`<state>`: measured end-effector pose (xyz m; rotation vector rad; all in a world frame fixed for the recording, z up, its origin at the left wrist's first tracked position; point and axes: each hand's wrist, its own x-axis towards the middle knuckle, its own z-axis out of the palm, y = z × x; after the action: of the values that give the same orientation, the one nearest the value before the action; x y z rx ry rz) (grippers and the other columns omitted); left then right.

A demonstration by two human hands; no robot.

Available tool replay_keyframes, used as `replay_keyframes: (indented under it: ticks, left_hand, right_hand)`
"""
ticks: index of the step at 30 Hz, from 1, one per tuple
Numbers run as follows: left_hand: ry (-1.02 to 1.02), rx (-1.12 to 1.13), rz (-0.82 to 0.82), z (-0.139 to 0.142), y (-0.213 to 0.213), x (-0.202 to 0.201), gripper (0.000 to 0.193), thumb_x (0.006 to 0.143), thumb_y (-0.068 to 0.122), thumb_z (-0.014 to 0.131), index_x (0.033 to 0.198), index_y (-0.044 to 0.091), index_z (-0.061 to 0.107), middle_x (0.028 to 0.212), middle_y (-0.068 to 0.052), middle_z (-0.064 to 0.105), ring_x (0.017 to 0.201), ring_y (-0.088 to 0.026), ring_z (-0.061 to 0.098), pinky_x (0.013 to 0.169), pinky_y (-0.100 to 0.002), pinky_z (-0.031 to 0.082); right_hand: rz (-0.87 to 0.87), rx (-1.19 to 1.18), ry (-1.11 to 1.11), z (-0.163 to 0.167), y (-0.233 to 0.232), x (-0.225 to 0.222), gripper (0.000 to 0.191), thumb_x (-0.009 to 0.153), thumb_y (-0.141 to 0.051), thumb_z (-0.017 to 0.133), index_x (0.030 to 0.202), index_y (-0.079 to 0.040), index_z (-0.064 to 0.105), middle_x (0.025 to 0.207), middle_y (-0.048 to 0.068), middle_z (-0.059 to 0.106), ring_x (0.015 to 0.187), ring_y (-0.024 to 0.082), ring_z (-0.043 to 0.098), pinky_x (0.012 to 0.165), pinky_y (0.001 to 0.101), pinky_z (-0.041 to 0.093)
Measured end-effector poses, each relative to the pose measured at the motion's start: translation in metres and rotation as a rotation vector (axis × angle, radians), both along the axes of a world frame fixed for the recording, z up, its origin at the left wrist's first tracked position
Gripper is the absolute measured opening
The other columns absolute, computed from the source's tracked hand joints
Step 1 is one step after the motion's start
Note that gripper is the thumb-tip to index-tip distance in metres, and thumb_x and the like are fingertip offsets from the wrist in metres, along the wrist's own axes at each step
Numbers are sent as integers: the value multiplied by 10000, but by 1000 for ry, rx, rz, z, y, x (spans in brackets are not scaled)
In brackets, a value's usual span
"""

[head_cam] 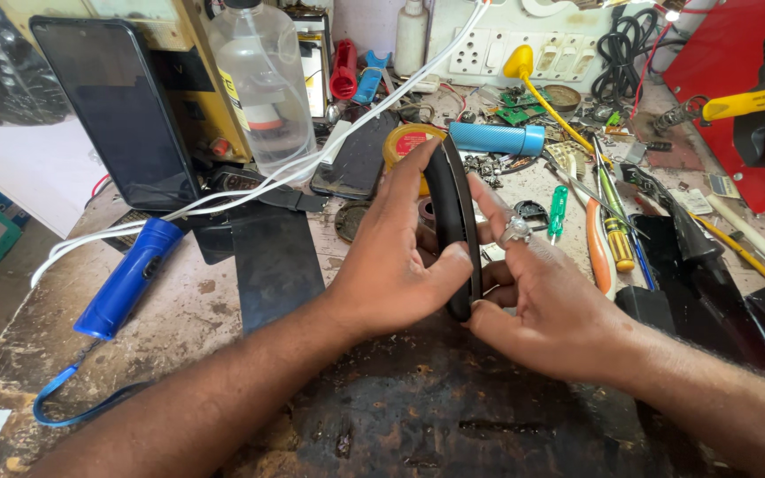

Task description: The person unscrews the back cover of a black handheld electronic device, removes the cover, and then uses tweezers to detach a ribbon cable from the circuit board. They remove the battery and a small metal component, then reinsert the battery and metal component into the device housing.

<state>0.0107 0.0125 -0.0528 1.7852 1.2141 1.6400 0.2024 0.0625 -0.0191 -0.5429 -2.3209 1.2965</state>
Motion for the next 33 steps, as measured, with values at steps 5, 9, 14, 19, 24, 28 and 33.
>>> replay_keyframes:
  ticks: [5, 9, 14, 19, 24, 28, 33]
  left_hand:
    - [-225, -59, -240, 4, 0, -2, 955, 925, 84, 754, 1662, 84, 147, 1356, -156, 614, 1148, -149, 681, 934, -304, 610]
    - [-195, -133, -178, 5, 6, -7, 1006, 892, 119, 775, 1673, 155, 144, 1301, -127, 658, 1062, -115, 694, 861, -291, 615]
    - [-100, -191, -99, 0, 7, -11, 1017, 864, 114, 795, 1654, 174, 158, 1290, -144, 653, 939, -106, 679, 780, -292, 596]
    - [-233, -299, -200, -6, 14, -14, 1029, 888, 79, 701, 1650, 180, 17, 1399, -132, 575, 969, -142, 697, 819, -286, 607]
    - [-281, -265, -293, -10, 21, -17, 910, 943, 49, 597, 1655, 99, 33, 1398, -193, 585, 1255, -197, 605, 1052, -348, 511]
    - [-378, -299, -363, -9, 21, -21, 841, 879, -1, 504, 1635, 74, 141, 1377, -166, 585, 1255, -207, 593, 1091, -387, 474]
    - [-426, -320, -387, -5, 21, -23, 816, 848, -19, 457, 1612, 86, 193, 1387, -112, 581, 1244, -167, 587, 1064, -348, 477]
  right_hand:
    - [11, -207, -19, -7, 11, 5, 1123, 836, 90, 560, 1746, -194, -33, 1349, 104, 601, 955, 102, 664, 803, 264, 565]
    - [66, -273, 96, -9, 17, 4, 1111, 832, 127, 548, 1720, -186, -41, 1487, 97, 487, 1020, 133, 663, 823, 289, 582]
    - [52, -354, 59, -9, 21, 1, 1092, 804, 131, 553, 1665, -214, -22, 1411, 65, 482, 1002, 128, 659, 819, 281, 579]
    - [43, -385, 42, -6, 24, 2, 1086, 850, 119, 553, 1712, -238, -1, 1403, 90, 511, 1021, 144, 671, 770, 282, 533]
    - [-36, -407, 8, -2, 28, 1, 1047, 795, 100, 537, 1645, -242, 30, 1451, 54, 515, 1032, 121, 678, 864, 298, 564]
    - [-39, -436, 8, 1, 30, -1, 1053, 783, 98, 519, 1652, -248, 35, 1441, 72, 562, 1028, 143, 674, 873, 337, 574]
    - [-115, -503, -20, 3, 32, -4, 1050, 787, 55, 523, 1688, -276, 97, 1325, 84, 635, 1011, 170, 699, 867, 369, 605]
